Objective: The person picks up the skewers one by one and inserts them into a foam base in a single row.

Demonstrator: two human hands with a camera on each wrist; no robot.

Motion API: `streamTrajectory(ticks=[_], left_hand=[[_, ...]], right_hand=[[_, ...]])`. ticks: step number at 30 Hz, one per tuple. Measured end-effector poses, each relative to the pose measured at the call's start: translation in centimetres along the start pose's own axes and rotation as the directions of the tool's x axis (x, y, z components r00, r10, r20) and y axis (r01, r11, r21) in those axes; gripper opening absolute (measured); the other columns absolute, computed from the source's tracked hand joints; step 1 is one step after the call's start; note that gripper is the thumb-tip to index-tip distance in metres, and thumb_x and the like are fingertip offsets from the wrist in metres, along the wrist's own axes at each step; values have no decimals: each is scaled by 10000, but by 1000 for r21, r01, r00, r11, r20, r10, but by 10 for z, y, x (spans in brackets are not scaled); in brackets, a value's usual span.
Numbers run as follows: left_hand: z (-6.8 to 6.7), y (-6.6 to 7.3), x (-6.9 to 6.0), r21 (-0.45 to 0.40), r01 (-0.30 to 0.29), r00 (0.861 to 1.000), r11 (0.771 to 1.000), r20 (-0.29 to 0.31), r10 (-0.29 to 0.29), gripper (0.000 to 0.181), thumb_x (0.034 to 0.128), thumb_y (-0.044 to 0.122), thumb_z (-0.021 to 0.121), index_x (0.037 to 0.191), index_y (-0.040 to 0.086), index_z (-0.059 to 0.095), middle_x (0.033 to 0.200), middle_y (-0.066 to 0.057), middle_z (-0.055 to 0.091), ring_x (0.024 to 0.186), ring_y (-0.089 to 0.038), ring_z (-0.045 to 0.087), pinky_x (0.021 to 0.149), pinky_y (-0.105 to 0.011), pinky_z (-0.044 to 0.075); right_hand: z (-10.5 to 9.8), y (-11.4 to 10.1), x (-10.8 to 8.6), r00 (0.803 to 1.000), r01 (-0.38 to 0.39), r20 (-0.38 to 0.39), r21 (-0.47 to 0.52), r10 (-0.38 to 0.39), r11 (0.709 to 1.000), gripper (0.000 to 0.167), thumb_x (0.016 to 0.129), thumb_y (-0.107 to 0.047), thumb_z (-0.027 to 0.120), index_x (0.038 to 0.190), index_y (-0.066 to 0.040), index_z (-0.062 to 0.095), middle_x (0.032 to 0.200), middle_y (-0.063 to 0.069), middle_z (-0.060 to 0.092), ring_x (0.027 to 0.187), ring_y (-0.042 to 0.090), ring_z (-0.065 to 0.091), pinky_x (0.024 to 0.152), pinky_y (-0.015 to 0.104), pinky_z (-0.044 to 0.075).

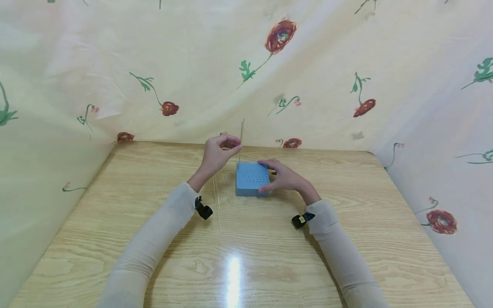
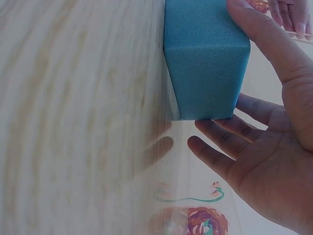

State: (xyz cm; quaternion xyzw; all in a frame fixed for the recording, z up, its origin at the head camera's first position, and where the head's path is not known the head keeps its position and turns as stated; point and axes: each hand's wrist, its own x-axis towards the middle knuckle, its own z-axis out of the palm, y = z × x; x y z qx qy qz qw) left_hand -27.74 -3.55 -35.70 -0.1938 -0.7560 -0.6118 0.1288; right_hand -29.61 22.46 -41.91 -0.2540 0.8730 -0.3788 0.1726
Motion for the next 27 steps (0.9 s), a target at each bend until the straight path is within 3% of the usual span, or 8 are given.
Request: streamTrajectory(ticks=[2,5,9,14,17,24,27], left_hand=[[0,-5,1,3,2,1000,1000,-2,-2,186,896,-70,720,1059,-159,703,1013,-314,724,908,-442,704,1000,-441,563],[1,-16,3,2,1,1000,1000,-3,-1,191,899,-31,738,1064,-124,720,1017,-288,734,903,-401,712,872,-366,607],[1,-27,5,-19,-3,1000,1000,-3,3,193,896,15,762,1063,-78,740,1015,-259,745,893,-367,723,906,-276,591],[-1,-30,5,-28,-18,1000,999,-3,18,180,896,21,764,1056,-58,748,999,-243,749,880,-352,726,909,-269,591],[-1,-32,5,-23,-25,1000,999,-7,25,174,899,20,759,1057,-52,750,993,-233,749,871,-331,725,814,-227,596],[-2,-34,5,-32,-25,1000,999,-19,24,169,898,24,762,1053,-44,754,981,-230,749,834,-250,719,760,-166,576],[-2,-33,5,-36,-22,1000,999,-23,21,177,899,33,764,1057,-46,754,988,-239,747,845,-273,719,750,-163,574]], right_hand=[[0,0,-1,1000,0,-2,2,0,1000,959,805,-242,887,1578,-74,346,1531,203,383,1473,436,341,1197,630,317],[1,-1,-1,1000,0,-7,2,0,1000,964,799,-244,891,1578,-78,348,1534,200,381,1473,432,343,1202,621,315],[3,-1,-2,1000,-4,-10,-7,4,1000,981,791,-256,899,1581,-80,345,1537,192,378,1476,422,347,1208,605,317],[4,-1,-2,1000,-1,-10,-8,1,1000,976,794,-257,894,1578,-65,344,1541,199,381,1468,427,361,1189,615,341],[4,-2,-2,1000,2,-9,-6,-3,1000,973,790,-244,894,1577,-69,349,1542,201,383,1465,427,366,1181,616,352],[4,0,-2,1000,-1,-4,-3,1,1000,972,789,-242,895,1579,-87,351,1542,197,376,1467,421,362,1189,606,349],[4,0,-1,1000,1,-4,-2,-1,1000,967,792,-244,893,1578,-85,352,1544,200,375,1469,422,360,1188,608,348]])
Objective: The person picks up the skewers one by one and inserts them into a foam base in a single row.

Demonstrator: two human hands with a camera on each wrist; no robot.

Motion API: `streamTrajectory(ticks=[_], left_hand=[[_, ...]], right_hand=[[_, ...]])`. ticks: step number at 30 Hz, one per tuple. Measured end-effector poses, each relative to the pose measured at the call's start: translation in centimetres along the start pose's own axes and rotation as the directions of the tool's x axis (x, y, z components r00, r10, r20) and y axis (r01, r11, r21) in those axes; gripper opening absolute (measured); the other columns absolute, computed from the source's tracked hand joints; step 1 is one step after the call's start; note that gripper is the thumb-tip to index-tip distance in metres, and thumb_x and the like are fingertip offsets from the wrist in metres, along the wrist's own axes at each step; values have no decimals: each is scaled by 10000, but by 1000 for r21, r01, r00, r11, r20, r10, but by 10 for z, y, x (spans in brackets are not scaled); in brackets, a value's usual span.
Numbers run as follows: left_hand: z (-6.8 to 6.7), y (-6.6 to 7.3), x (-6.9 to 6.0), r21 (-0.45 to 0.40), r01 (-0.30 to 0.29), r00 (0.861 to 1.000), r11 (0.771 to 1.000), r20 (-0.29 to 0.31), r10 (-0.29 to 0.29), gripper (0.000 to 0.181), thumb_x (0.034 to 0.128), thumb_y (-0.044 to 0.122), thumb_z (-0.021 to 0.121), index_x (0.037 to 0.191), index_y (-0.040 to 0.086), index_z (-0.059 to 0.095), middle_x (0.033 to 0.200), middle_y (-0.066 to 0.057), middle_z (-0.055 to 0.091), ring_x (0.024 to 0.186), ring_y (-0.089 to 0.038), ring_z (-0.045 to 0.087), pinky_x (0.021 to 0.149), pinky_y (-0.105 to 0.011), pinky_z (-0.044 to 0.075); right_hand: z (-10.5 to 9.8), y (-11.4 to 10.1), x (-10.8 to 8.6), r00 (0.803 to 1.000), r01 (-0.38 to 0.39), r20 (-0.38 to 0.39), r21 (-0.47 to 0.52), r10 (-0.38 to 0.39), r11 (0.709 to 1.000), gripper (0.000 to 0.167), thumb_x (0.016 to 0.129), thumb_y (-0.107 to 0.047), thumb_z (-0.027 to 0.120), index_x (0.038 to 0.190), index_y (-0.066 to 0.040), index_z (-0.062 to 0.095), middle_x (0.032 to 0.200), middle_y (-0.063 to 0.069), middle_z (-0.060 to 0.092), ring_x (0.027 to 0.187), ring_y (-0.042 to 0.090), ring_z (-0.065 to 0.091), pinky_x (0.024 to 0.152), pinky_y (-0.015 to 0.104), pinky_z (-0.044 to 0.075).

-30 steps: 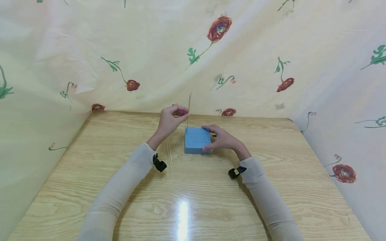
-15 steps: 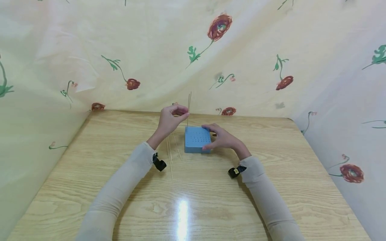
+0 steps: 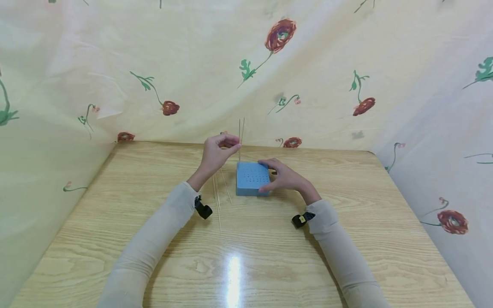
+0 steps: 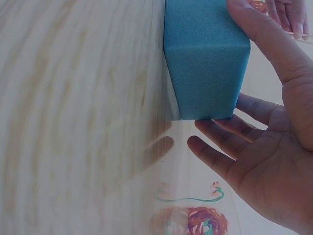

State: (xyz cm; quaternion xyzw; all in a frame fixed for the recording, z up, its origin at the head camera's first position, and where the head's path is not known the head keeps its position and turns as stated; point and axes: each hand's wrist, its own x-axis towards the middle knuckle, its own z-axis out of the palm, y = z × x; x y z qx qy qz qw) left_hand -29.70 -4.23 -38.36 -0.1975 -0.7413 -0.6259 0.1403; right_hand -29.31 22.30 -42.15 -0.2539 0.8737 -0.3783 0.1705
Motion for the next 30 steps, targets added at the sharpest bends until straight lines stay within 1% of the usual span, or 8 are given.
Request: streamTrajectory(ticks=[4,7,10,16,21,23,28,30], left_hand=[[1,0,-1,-6,2,1000,1000,-4,-2,187,901,47,767,1062,-47,755,1000,-247,746,863,-311,720,744,-155,567],[1,1,-1,-1,1,1000,1000,-5,-1,183,903,46,764,1061,-47,753,1001,-239,748,857,-275,726,747,-159,572],[1,1,-2,1,-2,1000,1000,-5,2,172,904,33,759,1055,-46,752,997,-230,751,864,-281,731,753,-166,578],[1,1,-2,2,4,1000,1000,-8,-3,185,897,28,764,1063,-55,750,1012,-247,748,898,-367,729,747,-146,567],[2,3,-2,3,20,1000,1000,-9,-20,196,903,-23,736,1080,-107,726,1037,-298,729,931,-426,715,753,-138,551],[2,7,-3,5,23,1000,1000,-6,-23,192,902,-50,723,1078,-127,716,1037,-312,723,936,-446,708,758,-147,553],[0,28,-9,6,21,1000,1000,0,-21,187,897,-74,715,1069,-145,709,1025,-316,722,928,-453,704,773,-177,571],[0,34,-11,5,19,1000,1000,1,-19,189,898,-70,715,1071,-144,708,1026,-315,722,929,-450,704,778,-184,575]], right_hand=[[0,0,0,1000,2,0,0,-2,1000,968,793,-248,892,1578,-81,350,1543,203,374,1468,426,358,1188,613,345],[0,0,0,1000,4,-2,-1,-4,1000,967,792,-246,893,1577,-81,352,1542,201,374,1469,425,359,1189,612,343],[0,2,0,1000,7,-2,1,-7,1000,962,795,-241,891,1577,-83,354,1546,200,372,1470,426,357,1190,613,341],[1,2,0,1000,8,-3,8,-8,1000,955,802,-230,886,1579,-85,351,1556,201,362,1468,430,356,1187,618,341],[1,2,0,1000,5,-4,9,-5,1000,957,800,-232,888,1579,-89,351,1554,197,363,1467,425,357,1190,613,340],[1,2,0,1000,4,-5,8,-3,1000,954,800,-232,888,1578,-90,354,1551,195,366,1466,423,359,1191,612,341],[2,1,0,1000,0,-9,12,0,1000,944,802,-203,886,1575,-87,358,1546,193,373,1464,422,363,1189,616,341],[3,1,-1,1000,-3,-10,18,3,1000,946,800,-176,885,1576,-77,352,1548,201,368,1464,431,359,1189,625,334]])
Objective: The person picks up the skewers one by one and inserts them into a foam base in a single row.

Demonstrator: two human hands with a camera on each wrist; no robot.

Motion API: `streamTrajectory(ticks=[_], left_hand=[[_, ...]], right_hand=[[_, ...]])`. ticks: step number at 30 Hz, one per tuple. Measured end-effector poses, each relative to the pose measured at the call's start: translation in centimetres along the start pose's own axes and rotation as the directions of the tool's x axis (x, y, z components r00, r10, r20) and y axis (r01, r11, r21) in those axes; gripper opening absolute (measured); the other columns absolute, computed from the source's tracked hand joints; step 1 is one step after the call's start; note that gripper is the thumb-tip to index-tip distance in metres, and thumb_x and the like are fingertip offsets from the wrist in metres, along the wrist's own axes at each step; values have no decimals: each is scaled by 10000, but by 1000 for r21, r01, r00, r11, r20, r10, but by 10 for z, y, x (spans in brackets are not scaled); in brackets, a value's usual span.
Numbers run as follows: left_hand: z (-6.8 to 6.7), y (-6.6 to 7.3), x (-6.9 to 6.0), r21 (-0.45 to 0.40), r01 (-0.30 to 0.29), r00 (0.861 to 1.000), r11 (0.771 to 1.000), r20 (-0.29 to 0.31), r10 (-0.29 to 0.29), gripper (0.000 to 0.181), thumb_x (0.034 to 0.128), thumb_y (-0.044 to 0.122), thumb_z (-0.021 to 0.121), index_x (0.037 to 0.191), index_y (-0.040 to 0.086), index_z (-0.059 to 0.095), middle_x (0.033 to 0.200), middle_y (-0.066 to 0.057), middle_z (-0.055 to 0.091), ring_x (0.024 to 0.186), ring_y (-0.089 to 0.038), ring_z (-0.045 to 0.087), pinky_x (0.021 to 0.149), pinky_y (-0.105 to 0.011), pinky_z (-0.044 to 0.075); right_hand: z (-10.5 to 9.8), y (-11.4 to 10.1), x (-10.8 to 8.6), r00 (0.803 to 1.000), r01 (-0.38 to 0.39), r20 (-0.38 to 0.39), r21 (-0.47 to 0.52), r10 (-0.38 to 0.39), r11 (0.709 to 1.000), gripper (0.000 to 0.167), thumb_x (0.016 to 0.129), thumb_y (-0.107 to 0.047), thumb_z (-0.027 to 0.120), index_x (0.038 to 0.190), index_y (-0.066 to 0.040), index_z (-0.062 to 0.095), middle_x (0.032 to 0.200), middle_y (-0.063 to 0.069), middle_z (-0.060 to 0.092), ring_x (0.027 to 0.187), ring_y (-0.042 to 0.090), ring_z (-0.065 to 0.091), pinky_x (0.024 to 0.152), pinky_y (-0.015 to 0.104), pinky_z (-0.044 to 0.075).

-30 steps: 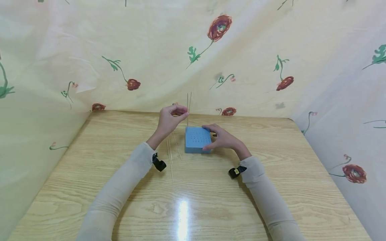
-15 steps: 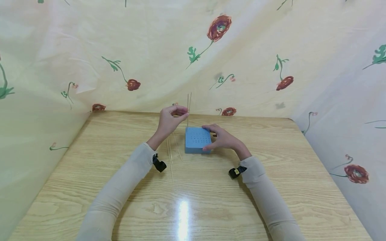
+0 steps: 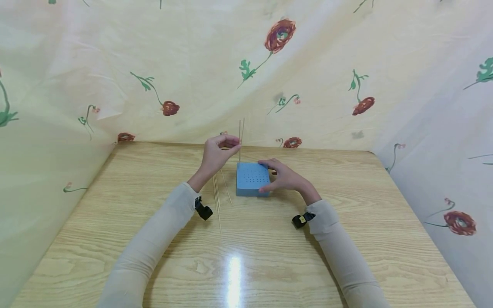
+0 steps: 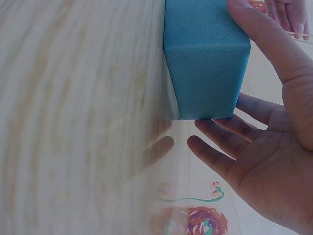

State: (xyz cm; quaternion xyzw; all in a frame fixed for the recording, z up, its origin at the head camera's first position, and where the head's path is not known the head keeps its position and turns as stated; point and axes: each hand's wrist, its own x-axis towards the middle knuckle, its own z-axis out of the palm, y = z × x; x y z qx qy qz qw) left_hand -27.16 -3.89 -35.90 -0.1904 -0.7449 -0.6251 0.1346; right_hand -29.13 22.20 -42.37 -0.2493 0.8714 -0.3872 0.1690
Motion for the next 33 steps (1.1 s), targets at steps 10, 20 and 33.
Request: streamTrajectory(ticks=[10,20,33], left_hand=[[-2,3,-1,-5,-2,1000,1000,13,2,197,900,-65,716,1078,-147,705,1030,-316,720,936,-442,704,794,-218,585],[-2,-30,8,-13,8,1000,1000,8,-8,219,897,12,759,1098,-70,732,1049,-256,740,915,-326,717,779,-172,572],[-20,-36,6,6,-7,1000,1000,17,7,195,901,39,764,1082,-30,737,1034,-215,741,861,-138,710,802,-197,594]], right_hand=[[0,-2,-1,1000,-14,1,1,14,1000,967,803,-126,873,1587,-45,313,1575,234,330,1478,464,323,1195,643,309],[-1,-2,-1,1000,-6,8,-7,6,1000,955,803,-241,887,1581,-100,351,1554,195,362,1474,428,349,1198,614,328],[-3,-1,-1,1000,-4,13,-17,5,1000,973,796,-259,891,1582,-88,343,1561,199,353,1475,417,348,1203,600,330]])
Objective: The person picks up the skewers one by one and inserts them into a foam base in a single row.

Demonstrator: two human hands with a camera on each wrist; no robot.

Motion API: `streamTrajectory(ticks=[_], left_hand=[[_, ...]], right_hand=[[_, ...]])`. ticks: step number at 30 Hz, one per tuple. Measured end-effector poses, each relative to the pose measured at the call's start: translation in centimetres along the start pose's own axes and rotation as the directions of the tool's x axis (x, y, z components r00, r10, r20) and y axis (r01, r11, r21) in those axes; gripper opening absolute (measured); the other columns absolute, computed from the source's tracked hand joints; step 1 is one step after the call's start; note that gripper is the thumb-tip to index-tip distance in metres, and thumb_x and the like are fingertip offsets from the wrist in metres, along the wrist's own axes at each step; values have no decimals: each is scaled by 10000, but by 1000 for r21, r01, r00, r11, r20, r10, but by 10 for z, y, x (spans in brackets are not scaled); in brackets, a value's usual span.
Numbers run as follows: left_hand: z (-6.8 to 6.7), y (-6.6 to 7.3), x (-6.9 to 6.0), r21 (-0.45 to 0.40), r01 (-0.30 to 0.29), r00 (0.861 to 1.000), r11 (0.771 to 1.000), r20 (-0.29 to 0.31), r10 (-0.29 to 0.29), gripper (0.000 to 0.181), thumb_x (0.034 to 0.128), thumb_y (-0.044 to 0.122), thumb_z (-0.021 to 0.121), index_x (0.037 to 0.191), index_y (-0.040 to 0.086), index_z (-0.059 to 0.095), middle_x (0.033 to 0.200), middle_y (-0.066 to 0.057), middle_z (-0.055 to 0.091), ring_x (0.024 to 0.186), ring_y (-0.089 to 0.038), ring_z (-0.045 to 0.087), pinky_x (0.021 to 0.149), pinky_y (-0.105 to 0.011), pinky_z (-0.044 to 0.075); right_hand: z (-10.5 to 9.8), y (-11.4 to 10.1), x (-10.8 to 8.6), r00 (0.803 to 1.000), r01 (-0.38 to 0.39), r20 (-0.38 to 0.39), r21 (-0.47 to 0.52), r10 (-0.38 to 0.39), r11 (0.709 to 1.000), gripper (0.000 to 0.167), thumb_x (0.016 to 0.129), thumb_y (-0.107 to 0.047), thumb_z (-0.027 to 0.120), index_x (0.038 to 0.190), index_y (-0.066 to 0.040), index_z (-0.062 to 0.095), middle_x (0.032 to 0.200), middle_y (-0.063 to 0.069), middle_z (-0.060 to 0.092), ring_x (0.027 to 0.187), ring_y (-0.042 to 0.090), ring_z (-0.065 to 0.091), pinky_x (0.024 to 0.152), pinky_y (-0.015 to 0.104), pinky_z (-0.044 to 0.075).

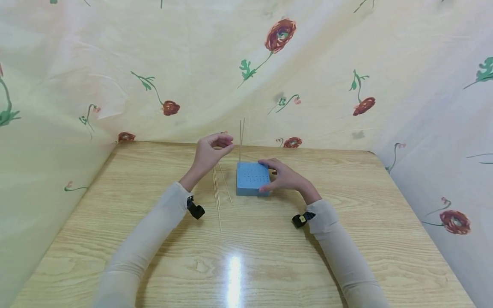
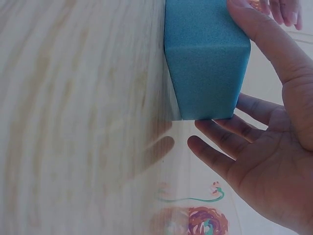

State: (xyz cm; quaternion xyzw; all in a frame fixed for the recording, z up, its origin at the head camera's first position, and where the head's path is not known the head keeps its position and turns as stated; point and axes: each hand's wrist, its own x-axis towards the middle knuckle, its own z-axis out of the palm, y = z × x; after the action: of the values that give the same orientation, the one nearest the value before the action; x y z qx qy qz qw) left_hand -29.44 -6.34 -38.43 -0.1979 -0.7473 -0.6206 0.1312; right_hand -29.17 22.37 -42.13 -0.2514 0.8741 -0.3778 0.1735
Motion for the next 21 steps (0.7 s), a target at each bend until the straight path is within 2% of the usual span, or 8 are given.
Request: streamTrajectory(ticks=[5,9,13,18,21], left_hand=[[-9,-5,-2,53,9,1000,999,16,-10,208,896,23,763,1092,-40,728,1046,-223,740,852,-106,703,815,-188,583],[-17,-9,-5,101,28,999,995,37,-32,216,894,27,768,1099,-31,727,1061,-248,732,900,-239,720,812,-162,562],[-24,-11,-9,136,67,995,988,68,-77,218,898,41,769,1103,-22,731,1061,-258,732,940,-341,721,827,-232,578],[-30,-18,-13,198,102,986,975,109,-125,201,911,32,746,1106,-18,733,1066,-247,735,943,-328,718,804,-234,575],[-33,-21,-15,255,111,980,961,131,-148,200,911,22,736,1107,-18,733,1052,-227,740,944,-317,716,832,-297,586]], right_hand=[[0,0,1,1000,4,0,-5,-4,1000,969,794,-258,892,1579,-87,348,1562,195,358,1475,410,351,1203,595,333],[0,1,1,1000,8,-2,-3,-8,1000,969,794,-259,893,1578,-84,350,1559,197,362,1474,413,352,1202,600,331],[1,1,1,1000,9,-4,2,-9,1000,969,797,-258,891,1580,-87,347,1561,196,357,1479,417,345,1203,605,325],[1,1,0,1000,7,-7,11,-7,1000,966,796,-250,892,1580,-94,350,1559,193,358,1482,419,340,1205,608,320],[1,2,0,1000,6,-8,10,-6,1000,966,795,-246,893,1580,-92,350,1562,193,355,1483,419,338,1205,607,319]])
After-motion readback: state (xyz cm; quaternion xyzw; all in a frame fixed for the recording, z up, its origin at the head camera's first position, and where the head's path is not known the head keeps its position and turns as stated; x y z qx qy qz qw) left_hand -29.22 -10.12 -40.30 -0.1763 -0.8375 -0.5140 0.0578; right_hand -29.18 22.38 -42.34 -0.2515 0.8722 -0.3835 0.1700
